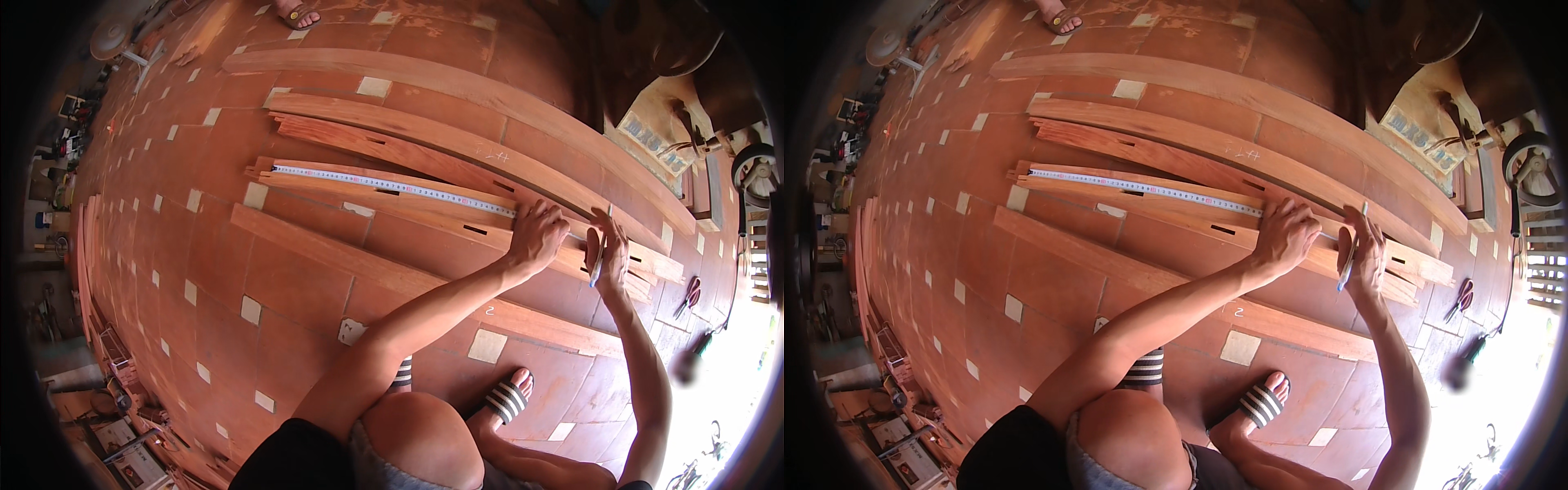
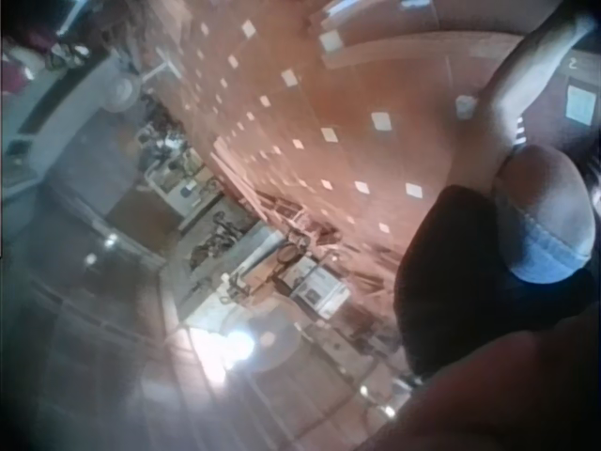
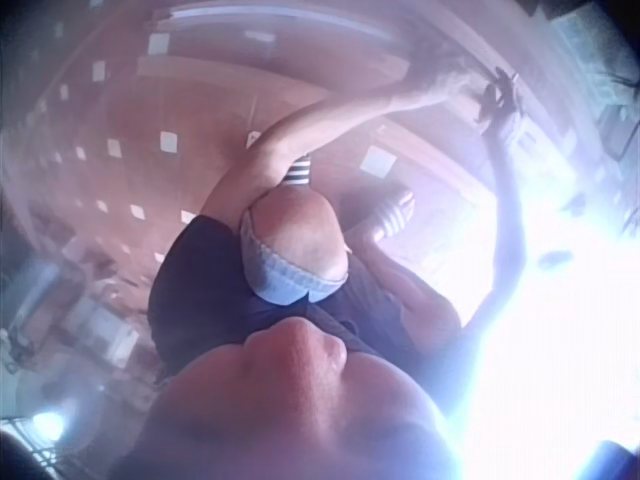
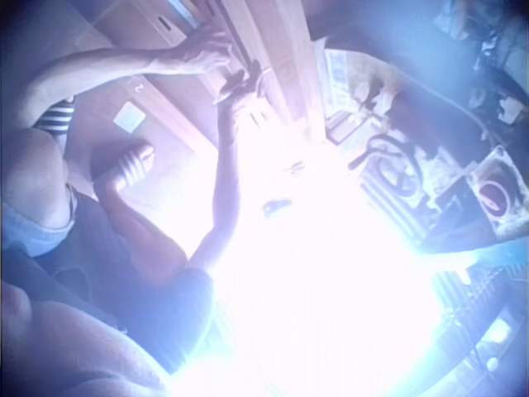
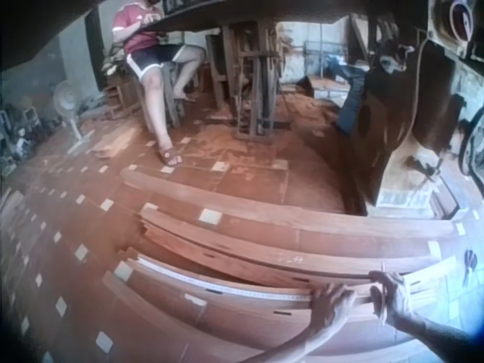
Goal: The person measures and marks several wooden planks laid out on the floor using a tape measure and a pen. They repeatedly measure lengths and make marks on the wood, then move to a different stack of planks to continue the process.
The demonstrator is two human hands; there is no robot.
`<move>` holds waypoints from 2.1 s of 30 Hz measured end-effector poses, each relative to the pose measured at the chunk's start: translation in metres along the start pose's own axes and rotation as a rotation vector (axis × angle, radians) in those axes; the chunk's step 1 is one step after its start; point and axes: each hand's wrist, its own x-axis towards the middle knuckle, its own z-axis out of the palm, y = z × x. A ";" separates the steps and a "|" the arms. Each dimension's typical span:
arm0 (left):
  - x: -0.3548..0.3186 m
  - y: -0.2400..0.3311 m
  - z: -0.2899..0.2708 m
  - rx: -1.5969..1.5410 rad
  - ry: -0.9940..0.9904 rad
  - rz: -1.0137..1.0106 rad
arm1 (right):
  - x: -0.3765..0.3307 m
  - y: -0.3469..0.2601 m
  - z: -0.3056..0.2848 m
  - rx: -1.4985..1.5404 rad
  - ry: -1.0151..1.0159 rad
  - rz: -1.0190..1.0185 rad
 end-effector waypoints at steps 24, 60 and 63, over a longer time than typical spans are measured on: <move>-0.014 -0.013 0.021 0.056 0.108 0.043 | 0.039 -0.153 0.140 0.555 -0.370 0.390; -0.012 -0.013 0.014 -0.002 0.108 0.054 | 0.043 -0.175 0.160 0.614 -0.328 0.259; -0.017 -0.014 0.023 -0.053 0.061 -0.013 | 0.040 -0.167 0.150 0.636 -0.300 0.302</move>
